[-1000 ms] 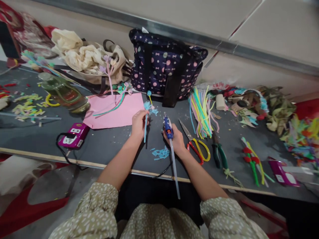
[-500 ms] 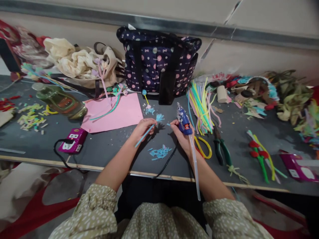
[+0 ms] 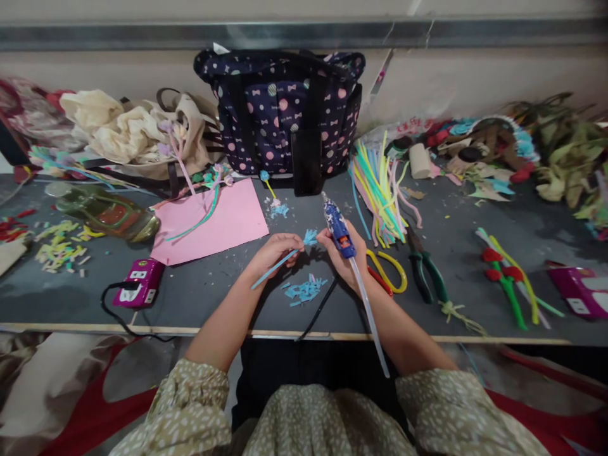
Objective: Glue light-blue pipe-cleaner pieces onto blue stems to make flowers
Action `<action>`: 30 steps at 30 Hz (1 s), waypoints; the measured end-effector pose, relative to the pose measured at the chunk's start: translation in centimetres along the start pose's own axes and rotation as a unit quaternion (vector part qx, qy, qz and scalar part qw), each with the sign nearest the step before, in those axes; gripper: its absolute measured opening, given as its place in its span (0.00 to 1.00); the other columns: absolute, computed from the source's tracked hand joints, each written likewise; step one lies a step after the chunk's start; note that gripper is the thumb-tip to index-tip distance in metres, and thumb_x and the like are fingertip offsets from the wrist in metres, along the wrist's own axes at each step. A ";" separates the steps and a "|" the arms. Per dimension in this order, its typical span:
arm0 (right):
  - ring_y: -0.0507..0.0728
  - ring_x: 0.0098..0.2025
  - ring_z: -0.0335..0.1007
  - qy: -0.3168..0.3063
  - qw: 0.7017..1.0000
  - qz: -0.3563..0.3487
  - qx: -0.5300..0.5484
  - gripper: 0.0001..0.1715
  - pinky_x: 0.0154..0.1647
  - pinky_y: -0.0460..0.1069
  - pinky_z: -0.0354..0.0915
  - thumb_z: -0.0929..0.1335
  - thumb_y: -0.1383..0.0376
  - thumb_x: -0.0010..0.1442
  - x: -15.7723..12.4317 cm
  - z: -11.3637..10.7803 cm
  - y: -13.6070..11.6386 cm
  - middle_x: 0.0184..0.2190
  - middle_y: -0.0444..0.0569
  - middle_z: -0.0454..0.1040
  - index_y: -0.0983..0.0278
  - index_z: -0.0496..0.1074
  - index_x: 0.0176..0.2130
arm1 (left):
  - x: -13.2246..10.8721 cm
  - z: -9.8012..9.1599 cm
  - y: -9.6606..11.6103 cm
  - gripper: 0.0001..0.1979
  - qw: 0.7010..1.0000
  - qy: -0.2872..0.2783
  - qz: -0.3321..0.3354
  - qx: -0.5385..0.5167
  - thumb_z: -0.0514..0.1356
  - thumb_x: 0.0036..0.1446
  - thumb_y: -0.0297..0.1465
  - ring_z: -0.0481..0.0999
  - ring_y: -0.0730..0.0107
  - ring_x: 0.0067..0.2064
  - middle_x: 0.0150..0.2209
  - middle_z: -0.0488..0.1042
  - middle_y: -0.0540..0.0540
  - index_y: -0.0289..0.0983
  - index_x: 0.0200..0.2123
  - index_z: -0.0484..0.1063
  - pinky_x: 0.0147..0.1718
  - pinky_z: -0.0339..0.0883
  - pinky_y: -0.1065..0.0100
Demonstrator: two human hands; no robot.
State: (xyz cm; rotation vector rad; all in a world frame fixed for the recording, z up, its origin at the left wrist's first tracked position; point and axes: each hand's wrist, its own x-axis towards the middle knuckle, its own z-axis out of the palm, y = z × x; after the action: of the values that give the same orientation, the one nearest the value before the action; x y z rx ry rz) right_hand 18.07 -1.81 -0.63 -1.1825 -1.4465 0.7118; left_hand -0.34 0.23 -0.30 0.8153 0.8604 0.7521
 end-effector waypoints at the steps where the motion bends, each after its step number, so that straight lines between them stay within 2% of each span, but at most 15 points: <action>1: 0.52 0.30 0.70 -0.007 1.000 -0.006 -0.017 0.09 0.37 0.49 0.67 0.71 0.59 0.59 -0.1 0.0 -0.1 0.29 0.42 0.74 0.60 0.69 0.34 | 0.0 0.1 0.0 0.06 1.000 -0.001 -0.003 0.003 0.64 0.43 0.31 0.57 0.81 0.15 0.14 0.62 0.54 0.34 0.22 0.71 0.15 0.49 0.75; 7: 0.52 0.29 0.70 -0.019 0.997 -0.022 -0.069 0.09 0.33 0.47 0.65 0.71 0.59 0.59 -0.3 -0.2 -0.6 0.29 0.42 0.74 0.60 0.69 0.34 | 0.0 0.0 -0.2 0.06 1.000 -0.007 0.001 0.013 0.64 0.44 0.32 0.56 0.81 0.15 0.14 0.61 0.54 0.35 0.22 0.72 0.15 0.48 0.75; 11: 0.52 0.30 0.70 -0.029 0.996 -0.028 -0.086 0.06 0.33 0.47 0.64 0.69 0.61 0.60 -0.3 -0.4 -0.3 0.29 0.42 0.73 0.60 0.68 0.35 | 0.0 -0.1 -0.3 0.06 1.000 -0.013 0.011 0.021 0.64 0.44 0.32 0.56 0.81 0.15 0.14 0.62 0.54 0.35 0.22 0.72 0.15 0.49 0.75; 15: 0.53 0.31 0.70 -0.048 0.991 -0.063 -0.105 0.03 0.35 0.48 0.65 0.68 0.65 0.59 -0.4 -0.8 0.4 0.30 0.42 0.73 0.59 0.68 0.36 | 0.0 -0.2 -0.3 0.05 0.999 -0.015 0.016 0.030 0.64 0.44 0.31 0.57 0.81 0.16 0.14 0.62 0.54 0.35 0.21 0.73 0.15 0.50 0.75; 22: 0.54 0.32 0.71 -0.064 0.992 -0.072 -0.083 0.07 0.37 0.49 0.66 0.66 0.67 0.56 -0.4 -0.7 1.1 0.32 0.42 0.74 0.58 0.67 0.38 | 0.0 -0.1 -0.4 0.05 0.999 -0.013 0.014 0.032 0.64 0.43 0.30 0.57 0.82 0.15 0.14 0.63 0.54 0.35 0.21 0.73 0.15 0.50 0.75; 30: 0.55 0.33 0.72 -0.056 0.993 -0.072 -0.071 0.04 0.36 0.50 0.67 0.66 0.63 0.58 -0.6 -0.5 1.1 0.32 0.44 0.75 0.57 0.67 0.37 | 0.0 0.0 -0.3 0.05 0.999 -0.021 0.012 0.044 0.63 0.44 0.30 0.57 0.81 0.15 0.14 0.63 0.54 0.35 0.21 0.72 0.15 0.50 0.74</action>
State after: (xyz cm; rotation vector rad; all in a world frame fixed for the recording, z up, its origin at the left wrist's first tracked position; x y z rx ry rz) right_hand 18.79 -2.04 -1.73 -1.1460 -1.6821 0.5913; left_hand -0.24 0.02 -0.56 0.9180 0.8526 0.7196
